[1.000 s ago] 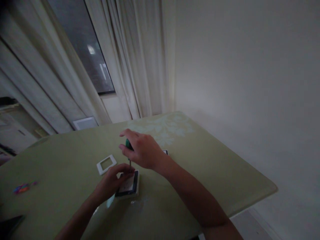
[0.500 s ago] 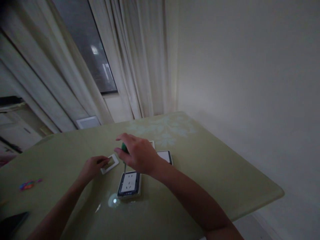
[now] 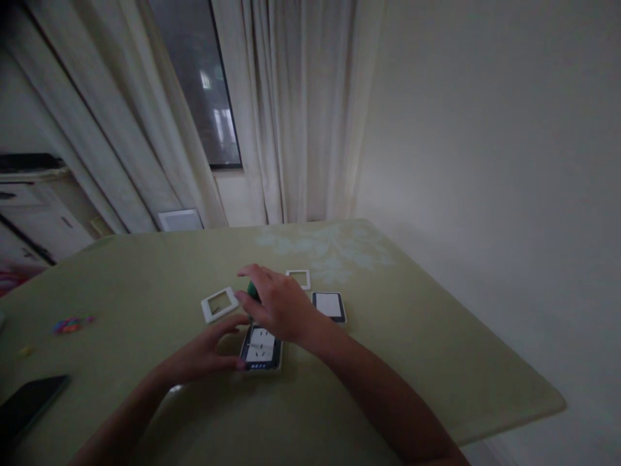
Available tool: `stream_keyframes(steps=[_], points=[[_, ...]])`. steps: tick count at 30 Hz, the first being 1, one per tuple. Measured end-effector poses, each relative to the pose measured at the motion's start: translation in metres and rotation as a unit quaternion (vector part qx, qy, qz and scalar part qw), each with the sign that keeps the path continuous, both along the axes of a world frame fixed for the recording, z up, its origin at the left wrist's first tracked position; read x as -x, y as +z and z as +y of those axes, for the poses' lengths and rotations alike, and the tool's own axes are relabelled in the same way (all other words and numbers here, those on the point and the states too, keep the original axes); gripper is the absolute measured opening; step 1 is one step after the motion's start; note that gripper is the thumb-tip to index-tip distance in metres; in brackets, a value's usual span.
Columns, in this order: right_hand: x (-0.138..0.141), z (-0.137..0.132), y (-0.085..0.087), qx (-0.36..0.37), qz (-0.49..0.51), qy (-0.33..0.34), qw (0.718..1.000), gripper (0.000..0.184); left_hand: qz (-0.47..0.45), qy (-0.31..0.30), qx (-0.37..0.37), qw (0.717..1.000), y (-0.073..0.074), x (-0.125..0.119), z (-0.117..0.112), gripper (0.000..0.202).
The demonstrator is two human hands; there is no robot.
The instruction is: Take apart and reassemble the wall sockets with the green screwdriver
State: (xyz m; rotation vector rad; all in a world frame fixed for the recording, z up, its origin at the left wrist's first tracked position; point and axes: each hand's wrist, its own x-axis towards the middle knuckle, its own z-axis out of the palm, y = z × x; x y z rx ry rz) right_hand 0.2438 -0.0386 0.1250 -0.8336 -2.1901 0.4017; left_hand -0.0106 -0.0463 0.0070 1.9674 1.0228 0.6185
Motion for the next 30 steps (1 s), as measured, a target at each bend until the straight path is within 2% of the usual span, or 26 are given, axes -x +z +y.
stream_keyframes(steps=[2,4,11,15,16,18,20,21,22,25,27,28,30], points=[[0.002,-0.001,-0.001,0.002,-0.003,0.003,1.0,0.031,-0.003,-0.031,0.026,0.999,0.0,-0.005,-0.004,0.086],[0.004,-0.001,-0.002,0.001,-0.007,0.005,1.0,0.031,-0.012,-0.041,0.035,0.998,0.0,-0.008,-0.004,0.087],[0.006,0.0,-0.001,0.006,-0.012,0.003,1.0,0.027,-0.014,-0.027,0.023,0.999,0.001,-0.012,-0.004,0.082],[0.005,-0.004,0.005,0.007,-0.049,0.057,0.997,0.036,-0.023,-0.03,0.01,0.999,0.0,-0.013,-0.005,0.078],[0.005,-0.005,0.006,-0.001,-0.07,0.051,0.996,0.033,-0.029,-0.03,0.008,0.999,-0.001,-0.014,-0.005,0.078],[0.007,-0.006,0.006,-0.023,-0.121,-0.015,0.992,0.022,-0.033,-0.025,0.0,0.999,-0.002,-0.015,-0.005,0.081],[0.007,-0.004,0.006,-0.031,-0.164,-0.094,0.982,0.027,-0.027,-0.022,-0.005,0.999,-0.003,-0.016,-0.004,0.082],[0.007,-0.003,0.006,-0.027,-0.171,-0.105,0.979,0.03,-0.022,-0.022,-0.005,0.999,-0.002,-0.017,-0.004,0.081],[0.006,-0.001,0.006,-0.021,-0.166,-0.088,0.982,0.029,-0.019,-0.023,-0.005,1.0,-0.002,-0.019,-0.005,0.081],[0.002,0.003,0.009,0.007,-0.109,0.061,0.992,0.015,-0.026,-0.027,-0.006,0.999,0.0,-0.022,-0.006,0.085],[0.0,0.003,0.011,0.02,-0.082,0.127,0.988,0.016,-0.036,-0.026,-0.009,0.999,0.0,-0.023,-0.006,0.085],[0.0,0.002,0.012,0.018,-0.086,0.125,0.988,0.018,-0.04,-0.025,-0.009,0.999,-0.001,-0.023,-0.006,0.084],[0.001,-0.002,0.013,0.003,-0.12,0.049,0.992,0.023,-0.04,-0.027,-0.007,0.999,-0.003,-0.023,-0.006,0.081]])
